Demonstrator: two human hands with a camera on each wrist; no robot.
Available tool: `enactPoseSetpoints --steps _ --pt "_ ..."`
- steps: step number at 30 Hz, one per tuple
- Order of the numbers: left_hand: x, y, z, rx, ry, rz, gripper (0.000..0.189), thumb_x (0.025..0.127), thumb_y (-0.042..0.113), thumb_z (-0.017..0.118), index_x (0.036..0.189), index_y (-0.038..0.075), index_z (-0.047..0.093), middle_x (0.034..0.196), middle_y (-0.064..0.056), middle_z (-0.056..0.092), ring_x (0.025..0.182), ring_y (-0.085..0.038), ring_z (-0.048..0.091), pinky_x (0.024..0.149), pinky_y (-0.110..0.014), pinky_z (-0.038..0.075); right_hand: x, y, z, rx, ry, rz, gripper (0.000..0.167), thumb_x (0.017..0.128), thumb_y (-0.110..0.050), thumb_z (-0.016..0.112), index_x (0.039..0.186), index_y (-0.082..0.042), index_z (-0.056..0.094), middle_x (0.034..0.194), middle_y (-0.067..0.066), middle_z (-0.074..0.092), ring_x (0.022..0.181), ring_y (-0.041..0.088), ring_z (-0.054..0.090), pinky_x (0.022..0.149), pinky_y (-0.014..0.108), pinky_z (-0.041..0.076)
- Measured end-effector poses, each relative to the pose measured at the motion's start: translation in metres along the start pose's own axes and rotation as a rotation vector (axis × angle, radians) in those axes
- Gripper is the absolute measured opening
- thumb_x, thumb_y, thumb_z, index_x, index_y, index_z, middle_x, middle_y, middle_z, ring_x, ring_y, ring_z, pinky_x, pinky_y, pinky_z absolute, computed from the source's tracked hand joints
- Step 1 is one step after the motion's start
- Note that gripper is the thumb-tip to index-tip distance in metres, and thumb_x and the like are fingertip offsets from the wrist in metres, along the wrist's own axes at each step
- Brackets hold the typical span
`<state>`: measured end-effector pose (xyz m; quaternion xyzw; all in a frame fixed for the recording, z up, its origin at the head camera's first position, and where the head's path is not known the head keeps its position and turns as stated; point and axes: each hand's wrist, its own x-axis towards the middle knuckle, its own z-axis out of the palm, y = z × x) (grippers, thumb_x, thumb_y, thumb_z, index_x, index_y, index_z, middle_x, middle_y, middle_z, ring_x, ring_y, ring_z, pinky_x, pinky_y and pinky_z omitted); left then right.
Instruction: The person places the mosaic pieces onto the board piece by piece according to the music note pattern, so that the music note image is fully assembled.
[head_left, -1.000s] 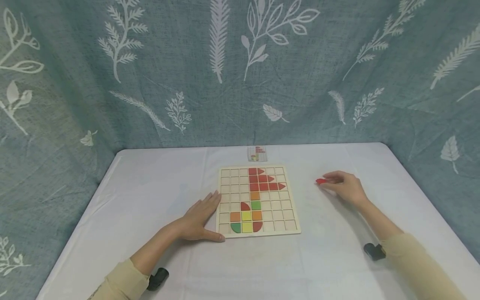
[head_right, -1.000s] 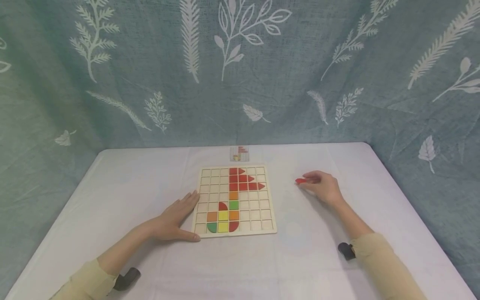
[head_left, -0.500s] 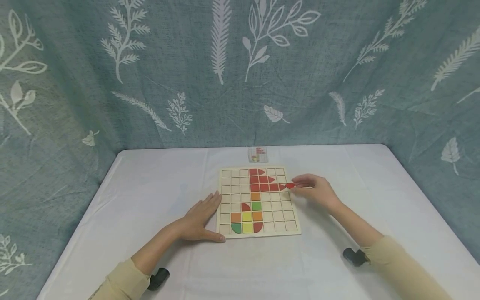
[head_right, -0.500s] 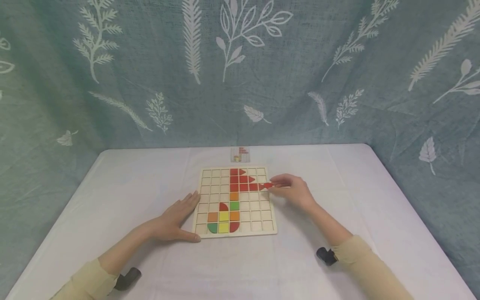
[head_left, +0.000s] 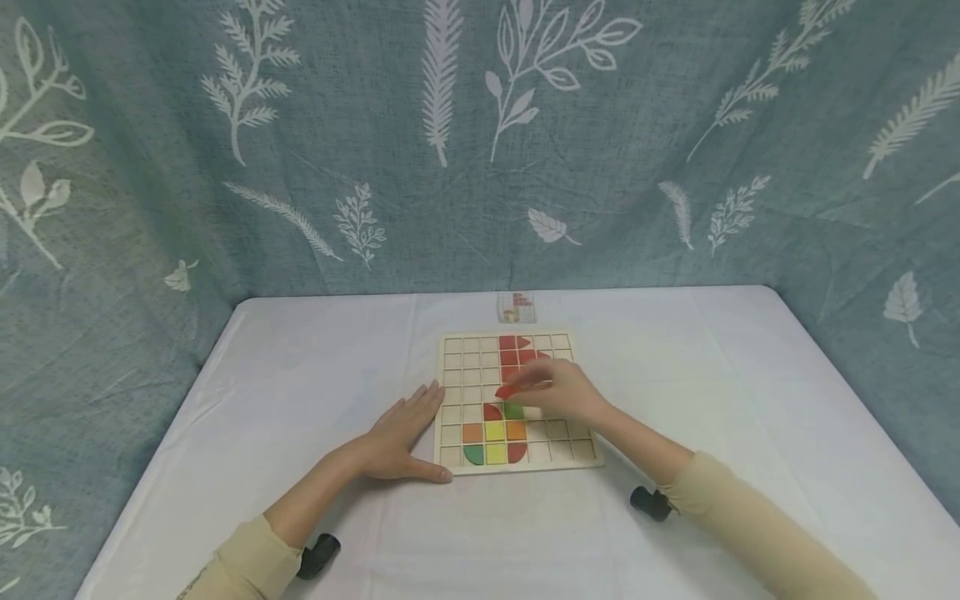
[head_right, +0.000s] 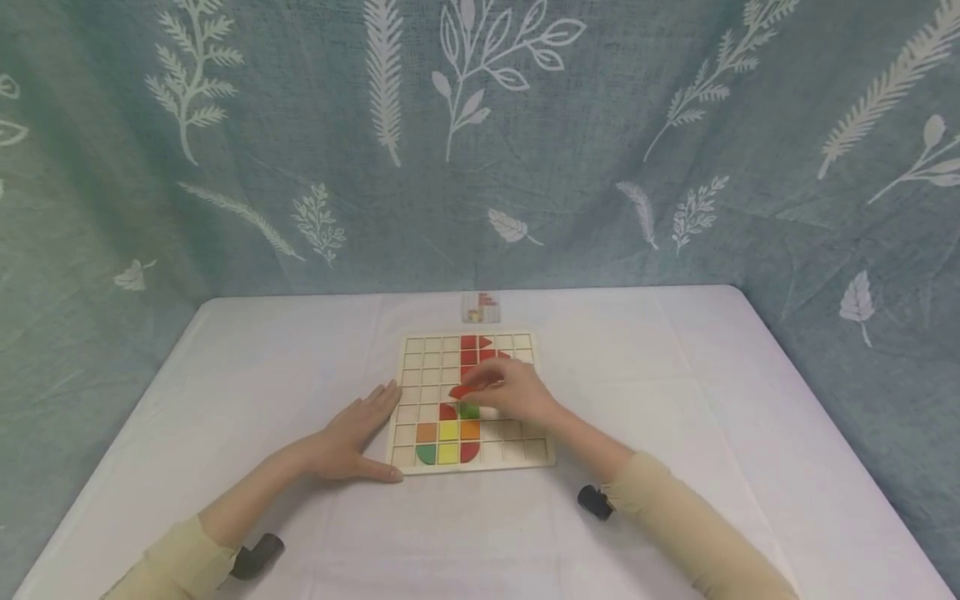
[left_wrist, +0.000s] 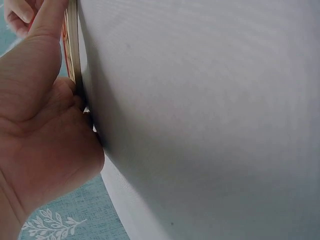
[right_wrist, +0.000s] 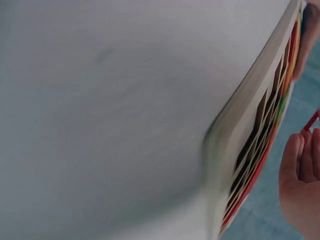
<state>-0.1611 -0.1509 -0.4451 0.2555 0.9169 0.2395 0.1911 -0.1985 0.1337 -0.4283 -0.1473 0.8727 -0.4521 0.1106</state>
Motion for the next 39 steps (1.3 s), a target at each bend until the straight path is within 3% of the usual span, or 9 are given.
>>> enactPoseSetpoints --steps 5,12,24,34,39 --pt "-0.002 0.0 -0.003 -0.017 -0.007 0.009 0.119 0.075 0.058 0.076 0.156 0.001 0.01 0.162 -0.016 0.006 0.149 -0.033 0.001 0.12 -0.052 0.005 0.011 -0.011 0.019 -0.108 -0.077 -0.121 0.016 0.084 -0.027 0.079 0.098 -0.023 0.074 0.095 -0.015 0.068 0.093 0.008 0.063 0.086 0.03 0.054" --pt "-0.002 -0.001 -0.001 -0.019 -0.007 0.027 0.118 0.076 0.058 0.076 0.155 0.0 0.011 0.162 -0.017 0.006 0.149 -0.032 0.001 0.119 -0.052 0.005 0.015 -0.018 0.033 -0.186 -0.167 -0.175 0.02 0.086 -0.021 0.077 0.106 -0.02 0.073 0.101 -0.014 0.068 0.099 0.009 0.059 0.096 0.032 0.049" --pt "-0.002 -0.001 -0.001 -0.022 -0.004 0.022 0.118 0.076 0.056 0.077 0.155 0.0 0.01 0.162 -0.016 0.007 0.149 -0.032 0.002 0.119 -0.053 0.005 0.016 -0.02 0.036 -0.288 -0.185 -0.325 0.02 0.087 -0.014 0.075 0.107 -0.012 0.075 0.102 -0.004 0.069 0.097 0.011 0.059 0.088 0.029 0.051" --pt "-0.002 -0.001 -0.001 -0.02 -0.004 0.022 0.119 0.075 0.058 0.077 0.155 0.0 0.01 0.162 -0.016 0.006 0.149 -0.032 0.002 0.12 -0.052 0.005 0.015 -0.024 0.036 -0.326 -0.201 -0.299 0.019 0.089 -0.015 0.074 0.107 -0.013 0.075 0.101 -0.005 0.068 0.096 0.011 0.058 0.086 0.027 0.051" --pt "-0.002 -0.001 -0.001 -0.022 -0.003 0.031 0.119 0.076 0.057 0.077 0.155 -0.001 0.01 0.162 -0.017 0.006 0.149 -0.033 0.002 0.119 -0.052 0.005 0.012 -0.022 0.03 -0.264 -0.153 -0.242 0.017 0.093 -0.022 0.069 0.108 -0.016 0.074 0.104 -0.01 0.068 0.101 0.009 0.059 0.09 0.029 0.051"
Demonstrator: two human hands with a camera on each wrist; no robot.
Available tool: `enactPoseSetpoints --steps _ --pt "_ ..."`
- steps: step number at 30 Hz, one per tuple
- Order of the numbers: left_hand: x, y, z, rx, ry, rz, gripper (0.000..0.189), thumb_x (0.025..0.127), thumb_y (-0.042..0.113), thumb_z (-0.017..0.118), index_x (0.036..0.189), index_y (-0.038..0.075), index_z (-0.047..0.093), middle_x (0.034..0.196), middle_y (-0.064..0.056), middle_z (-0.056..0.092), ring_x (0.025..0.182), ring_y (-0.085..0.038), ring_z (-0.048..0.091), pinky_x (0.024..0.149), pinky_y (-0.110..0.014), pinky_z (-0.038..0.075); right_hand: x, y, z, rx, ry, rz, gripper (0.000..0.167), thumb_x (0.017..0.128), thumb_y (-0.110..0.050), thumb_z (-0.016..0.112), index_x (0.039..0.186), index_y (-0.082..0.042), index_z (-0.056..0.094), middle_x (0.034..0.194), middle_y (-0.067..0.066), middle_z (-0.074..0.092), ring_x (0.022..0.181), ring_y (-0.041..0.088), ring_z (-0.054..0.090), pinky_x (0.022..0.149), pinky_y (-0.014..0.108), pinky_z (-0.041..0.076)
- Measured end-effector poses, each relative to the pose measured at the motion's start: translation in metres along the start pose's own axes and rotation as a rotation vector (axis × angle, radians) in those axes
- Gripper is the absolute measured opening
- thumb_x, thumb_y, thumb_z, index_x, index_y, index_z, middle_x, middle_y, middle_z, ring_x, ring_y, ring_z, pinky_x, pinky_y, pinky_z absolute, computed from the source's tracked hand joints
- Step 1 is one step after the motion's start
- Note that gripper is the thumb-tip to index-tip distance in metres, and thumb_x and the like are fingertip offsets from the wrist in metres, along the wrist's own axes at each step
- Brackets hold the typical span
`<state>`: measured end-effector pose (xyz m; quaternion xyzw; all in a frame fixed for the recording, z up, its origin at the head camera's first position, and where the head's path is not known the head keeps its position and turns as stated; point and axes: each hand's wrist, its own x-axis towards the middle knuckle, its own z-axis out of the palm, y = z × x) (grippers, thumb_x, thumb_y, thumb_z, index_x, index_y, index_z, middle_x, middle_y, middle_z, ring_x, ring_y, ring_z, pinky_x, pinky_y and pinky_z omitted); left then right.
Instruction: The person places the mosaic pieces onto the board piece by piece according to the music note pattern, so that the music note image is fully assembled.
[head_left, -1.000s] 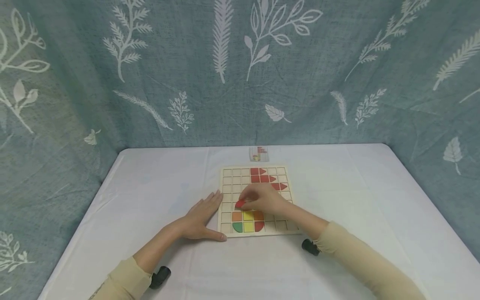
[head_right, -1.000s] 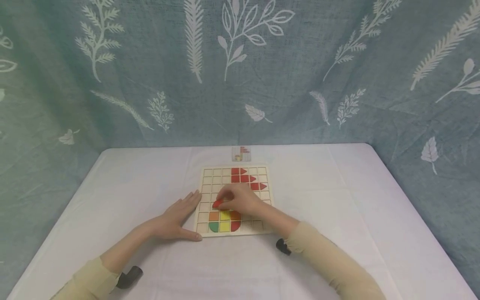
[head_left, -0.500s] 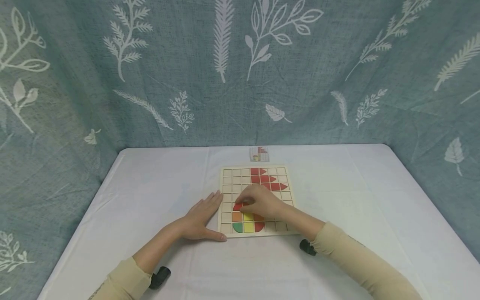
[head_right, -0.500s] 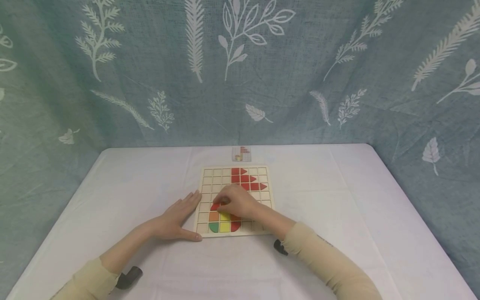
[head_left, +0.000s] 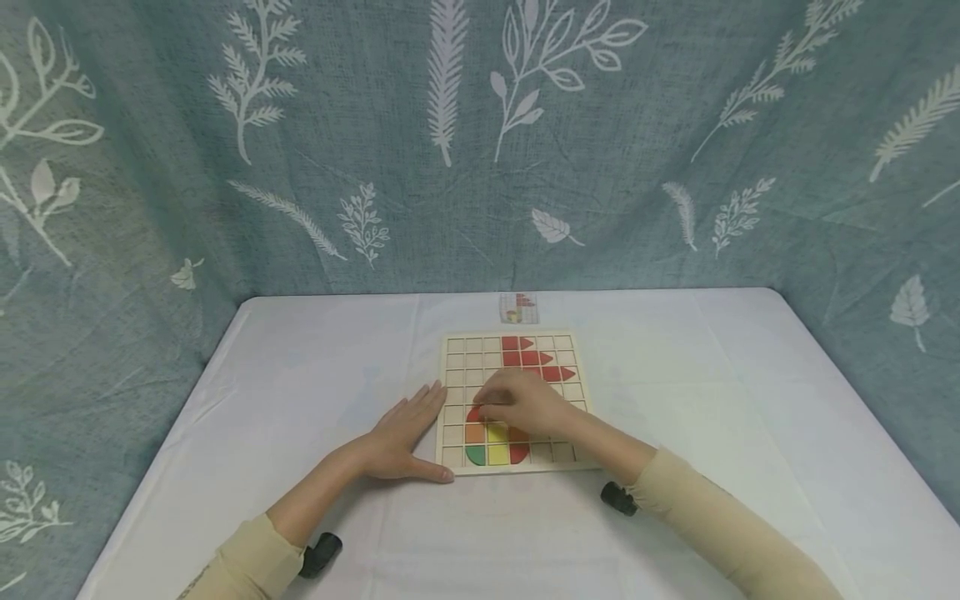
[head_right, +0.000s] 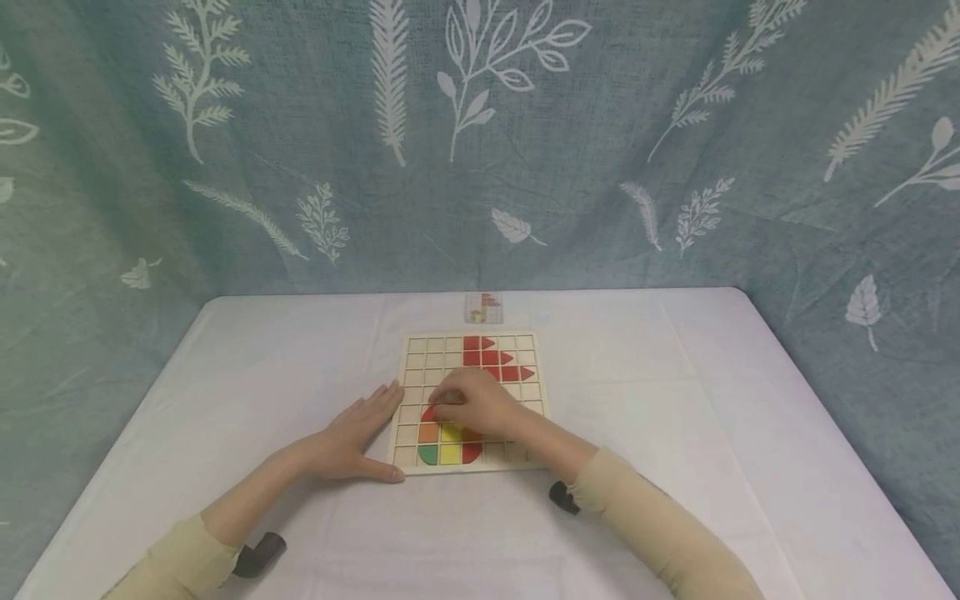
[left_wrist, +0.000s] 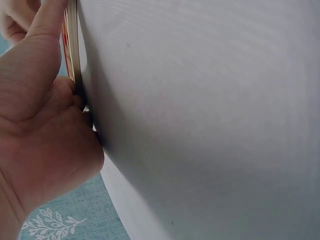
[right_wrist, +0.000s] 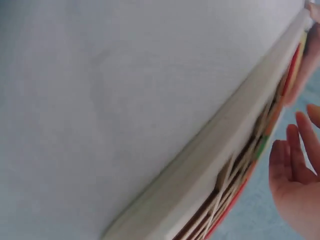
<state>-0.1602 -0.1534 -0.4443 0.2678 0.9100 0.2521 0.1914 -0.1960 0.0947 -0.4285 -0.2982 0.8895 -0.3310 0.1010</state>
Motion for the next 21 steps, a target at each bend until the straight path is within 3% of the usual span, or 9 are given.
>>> enactPoseSetpoints --steps 7,10,13,15,17,19,21 --pt "-0.001 0.002 -0.006 0.01 -0.003 -0.008 0.117 0.076 0.058 0.076 0.155 -0.001 0.013 0.162 -0.017 0.008 0.149 -0.033 0.005 0.12 -0.051 0.008 -0.018 0.011 -0.026 0.113 0.247 0.086 0.02 0.098 -0.026 0.061 0.108 -0.014 0.074 0.109 -0.004 0.069 0.105 0.016 0.062 0.09 0.037 0.053" --pt "-0.003 0.002 -0.014 0.016 0.053 -0.023 0.104 0.08 0.053 0.076 0.153 0.0 0.024 0.16 -0.016 0.018 0.147 -0.033 0.015 0.119 -0.051 0.015 -0.032 0.019 -0.041 0.084 0.333 0.11 0.026 0.099 -0.031 0.059 0.11 -0.012 0.073 0.114 0.001 0.068 0.112 0.021 0.058 0.094 0.043 0.051" --pt "-0.004 0.004 -0.025 0.017 0.265 -0.063 0.079 0.086 0.044 0.073 0.147 0.003 0.043 0.151 -0.015 0.04 0.139 -0.034 0.035 0.114 -0.052 0.029 -0.047 0.031 -0.056 -0.014 0.438 0.105 0.029 0.099 -0.031 0.059 0.113 -0.008 0.071 0.118 0.007 0.066 0.119 0.028 0.052 0.101 0.049 0.043" --pt "-0.002 0.006 -0.032 0.03 0.474 -0.077 0.061 0.09 0.04 0.07 0.138 0.006 0.055 0.139 -0.014 0.055 0.128 -0.034 0.05 0.106 -0.053 0.04 -0.056 0.039 -0.066 -0.123 0.525 0.099 0.033 0.099 -0.031 0.06 0.118 -0.005 0.068 0.122 0.013 0.064 0.123 0.033 0.048 0.106 0.054 0.035" --pt "0.002 0.007 -0.039 0.058 0.675 -0.07 0.049 0.093 0.037 0.067 0.132 0.008 0.061 0.13 -0.013 0.062 0.121 -0.032 0.055 0.101 -0.052 0.044 -0.065 0.047 -0.075 -0.227 0.6 0.131 0.044 0.097 -0.035 0.061 0.128 -0.003 0.061 0.131 0.017 0.057 0.13 0.037 0.04 0.111 0.059 0.025" --pt "0.006 0.009 -0.045 0.122 0.814 -0.051 0.051 0.092 0.04 0.066 0.131 0.007 0.062 0.132 -0.014 0.059 0.124 -0.032 0.052 0.105 -0.052 0.039 -0.074 0.054 -0.084 -0.315 0.635 0.199 0.062 0.095 -0.044 0.06 0.141 -0.005 0.049 0.145 0.021 0.043 0.14 0.04 0.025 0.113 0.065 0.01" --pt "0.01 0.01 -0.048 0.197 0.873 -0.063 0.065 0.088 0.049 0.066 0.138 0.008 0.055 0.148 -0.015 0.045 0.138 -0.034 0.035 0.114 -0.055 0.023 -0.081 0.059 -0.09 -0.368 0.628 0.277 0.08 0.092 -0.055 0.058 0.153 -0.01 0.032 0.156 0.022 0.023 0.146 0.041 0.005 0.109 0.071 -0.005"
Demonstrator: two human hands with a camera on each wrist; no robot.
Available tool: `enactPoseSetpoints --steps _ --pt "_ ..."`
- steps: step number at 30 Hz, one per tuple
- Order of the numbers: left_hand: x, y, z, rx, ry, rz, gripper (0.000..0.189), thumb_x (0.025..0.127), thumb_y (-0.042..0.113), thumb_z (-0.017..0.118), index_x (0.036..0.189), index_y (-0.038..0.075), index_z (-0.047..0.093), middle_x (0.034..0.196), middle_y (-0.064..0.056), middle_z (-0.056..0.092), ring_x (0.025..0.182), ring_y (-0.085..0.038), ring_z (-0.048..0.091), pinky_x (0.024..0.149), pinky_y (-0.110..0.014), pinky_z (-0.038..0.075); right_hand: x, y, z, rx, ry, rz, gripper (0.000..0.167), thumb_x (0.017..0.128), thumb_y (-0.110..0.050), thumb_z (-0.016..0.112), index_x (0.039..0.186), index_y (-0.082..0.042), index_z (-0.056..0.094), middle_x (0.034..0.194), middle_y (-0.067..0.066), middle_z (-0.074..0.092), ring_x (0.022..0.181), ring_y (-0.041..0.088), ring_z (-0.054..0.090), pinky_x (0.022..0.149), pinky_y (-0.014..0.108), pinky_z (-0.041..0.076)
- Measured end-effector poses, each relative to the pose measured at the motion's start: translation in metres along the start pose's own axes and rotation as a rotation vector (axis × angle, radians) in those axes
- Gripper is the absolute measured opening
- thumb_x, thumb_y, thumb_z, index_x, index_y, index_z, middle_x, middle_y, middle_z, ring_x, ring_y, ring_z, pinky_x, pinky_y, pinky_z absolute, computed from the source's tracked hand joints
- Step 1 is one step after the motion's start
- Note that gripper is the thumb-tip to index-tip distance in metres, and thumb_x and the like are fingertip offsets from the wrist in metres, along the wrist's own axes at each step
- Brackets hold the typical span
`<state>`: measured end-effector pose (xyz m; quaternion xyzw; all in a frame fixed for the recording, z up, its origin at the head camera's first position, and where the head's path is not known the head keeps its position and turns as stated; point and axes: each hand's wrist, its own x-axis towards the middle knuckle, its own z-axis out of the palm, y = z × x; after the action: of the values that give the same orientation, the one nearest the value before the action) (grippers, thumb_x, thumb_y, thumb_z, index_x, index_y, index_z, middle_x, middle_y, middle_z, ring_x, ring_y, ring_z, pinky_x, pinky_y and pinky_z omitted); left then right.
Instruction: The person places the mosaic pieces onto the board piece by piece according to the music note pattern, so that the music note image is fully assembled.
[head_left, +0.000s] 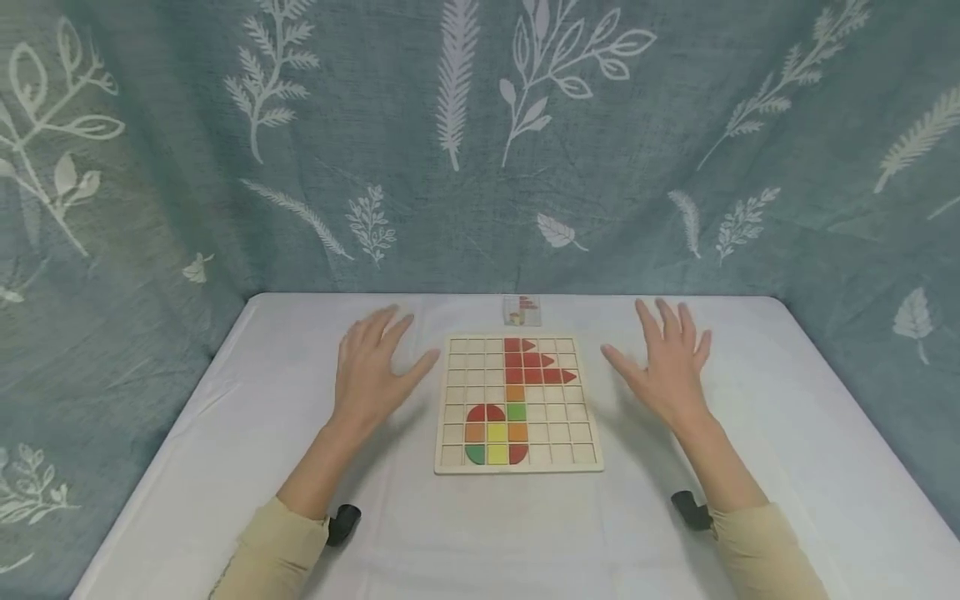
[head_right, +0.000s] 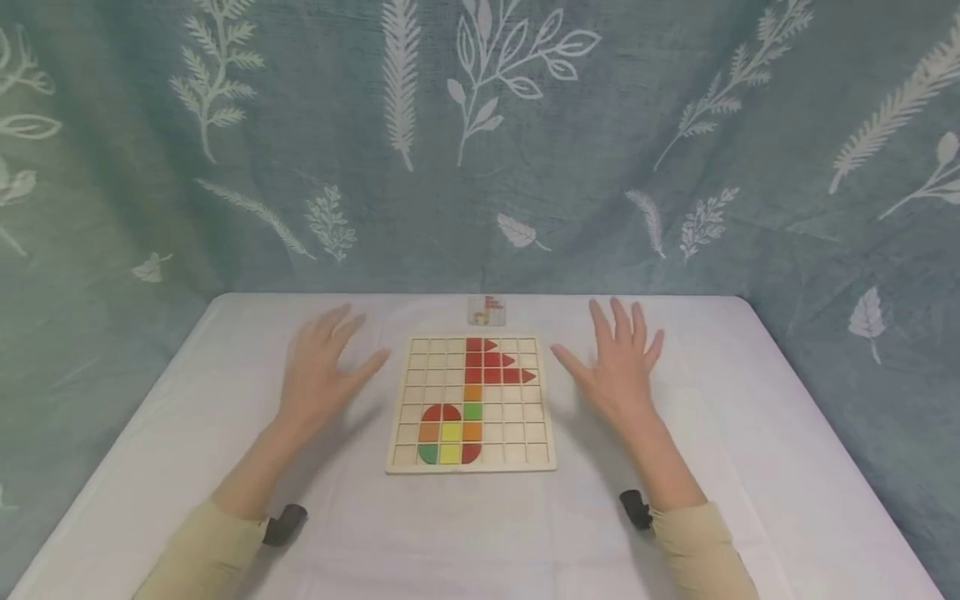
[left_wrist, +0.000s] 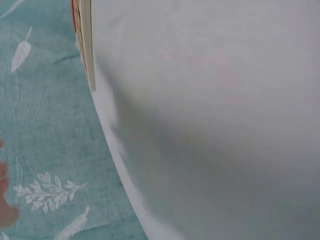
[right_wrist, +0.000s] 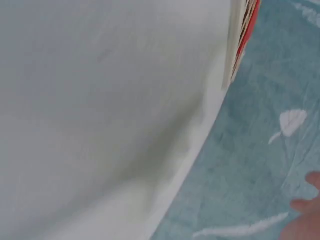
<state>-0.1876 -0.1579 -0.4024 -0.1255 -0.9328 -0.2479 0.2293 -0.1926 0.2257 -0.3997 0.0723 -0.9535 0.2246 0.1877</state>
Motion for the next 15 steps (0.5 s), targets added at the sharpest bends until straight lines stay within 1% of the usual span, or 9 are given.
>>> enactPoseSetpoints --steps 1,3,4,5,6,8,9,11,15 --pt "0.0022 0.0 0.0004 0.036 -0.001 -0.004 0.074 0.087 0.054 0.065 0.144 0.01 0.049 0.155 -0.016 0.032 0.144 -0.036 0.022 0.117 -0.057 0.012 -0.0002 0.0029 -0.0021 -0.029 -0.02 0.03 0.088 0.09 -0.06 0.057 0.156 -0.013 0.023 0.16 0.021 0.011 0.147 0.041 -0.007 0.106 0.073 -0.012" --pt "0.0055 -0.0004 0.001 0.112 -0.051 -0.043 0.092 0.082 0.066 0.062 0.154 0.015 0.033 0.163 -0.016 0.003 0.148 -0.038 -0.006 0.114 -0.062 -0.008 -0.0006 0.0068 -0.0046 -0.07 -0.061 0.07 0.099 0.087 -0.069 0.055 0.159 -0.019 0.008 0.162 0.017 -0.008 0.144 0.038 -0.023 0.1 0.075 -0.019" --pt "0.0067 -0.0008 0.0015 0.145 -0.09 -0.074 0.099 0.08 0.072 0.059 0.156 0.019 0.025 0.162 -0.013 -0.011 0.146 -0.037 -0.018 0.111 -0.064 -0.015 -0.001 0.008 -0.0051 -0.086 -0.081 0.082 0.103 0.085 -0.072 0.054 0.159 -0.021 0.003 0.162 0.015 -0.015 0.142 0.037 -0.028 0.098 0.076 -0.02" --pt "0.0074 -0.0012 0.0019 0.172 -0.131 -0.104 0.103 0.078 0.076 0.056 0.158 0.023 0.018 0.16 -0.011 -0.021 0.143 -0.035 -0.027 0.108 -0.065 -0.019 -0.0011 0.0086 -0.005 -0.102 -0.097 0.092 0.105 0.083 -0.074 0.054 0.158 -0.023 0.0 0.161 0.013 -0.019 0.14 0.036 -0.032 0.097 0.077 -0.021" --pt "0.0081 -0.0016 0.0022 0.192 -0.168 -0.129 0.106 0.077 0.08 0.053 0.158 0.026 0.013 0.157 -0.009 -0.029 0.14 -0.034 -0.033 0.106 -0.066 -0.022 -0.0012 0.009 -0.0045 -0.115 -0.11 0.098 0.107 0.082 -0.075 0.054 0.158 -0.025 -0.002 0.16 0.011 -0.023 0.139 0.035 -0.034 0.096 0.078 -0.021" --pt "0.0083 -0.0026 0.0027 0.225 -0.223 -0.163 0.11 0.074 0.086 0.05 0.158 0.029 0.008 0.154 -0.007 -0.036 0.137 -0.034 -0.038 0.103 -0.069 -0.024 -0.0025 0.0093 -0.0024 -0.127 -0.133 0.107 0.108 0.081 -0.076 0.054 0.158 -0.026 -0.003 0.159 0.01 -0.026 0.137 0.034 -0.037 0.094 0.079 -0.021" --pt "0.0084 -0.003 0.003 0.232 -0.238 -0.172 0.111 0.073 0.088 0.049 0.158 0.03 0.007 0.153 -0.007 -0.038 0.136 -0.034 -0.038 0.102 -0.07 -0.024 -0.0031 0.0094 -0.001 -0.13 -0.144 0.111 0.108 0.081 -0.077 0.053 0.158 -0.026 -0.004 0.158 0.009 -0.028 0.137 0.033 -0.038 0.094 0.079 -0.021" --pt "0.0084 -0.0031 0.0032 0.233 -0.252 -0.185 0.113 0.071 0.089 0.048 0.158 0.03 0.006 0.152 -0.007 -0.039 0.136 -0.036 -0.037 0.101 -0.071 -0.024 -0.0039 0.0089 0.0011 -0.131 -0.157 0.116 0.107 0.082 -0.077 0.052 0.158 -0.027 -0.004 0.157 0.008 -0.031 0.136 0.033 -0.038 0.094 0.079 -0.021" --pt "0.0085 -0.0036 0.0037 0.235 -0.258 -0.2 0.113 0.071 0.09 0.046 0.158 0.03 0.004 0.151 -0.008 -0.04 0.138 -0.039 -0.034 0.1 -0.071 -0.025 -0.0051 0.0078 0.0033 -0.122 -0.169 0.121 0.107 0.082 -0.078 0.05 0.158 -0.026 -0.004 0.156 0.005 -0.033 0.136 0.033 -0.039 0.094 0.079 -0.022"
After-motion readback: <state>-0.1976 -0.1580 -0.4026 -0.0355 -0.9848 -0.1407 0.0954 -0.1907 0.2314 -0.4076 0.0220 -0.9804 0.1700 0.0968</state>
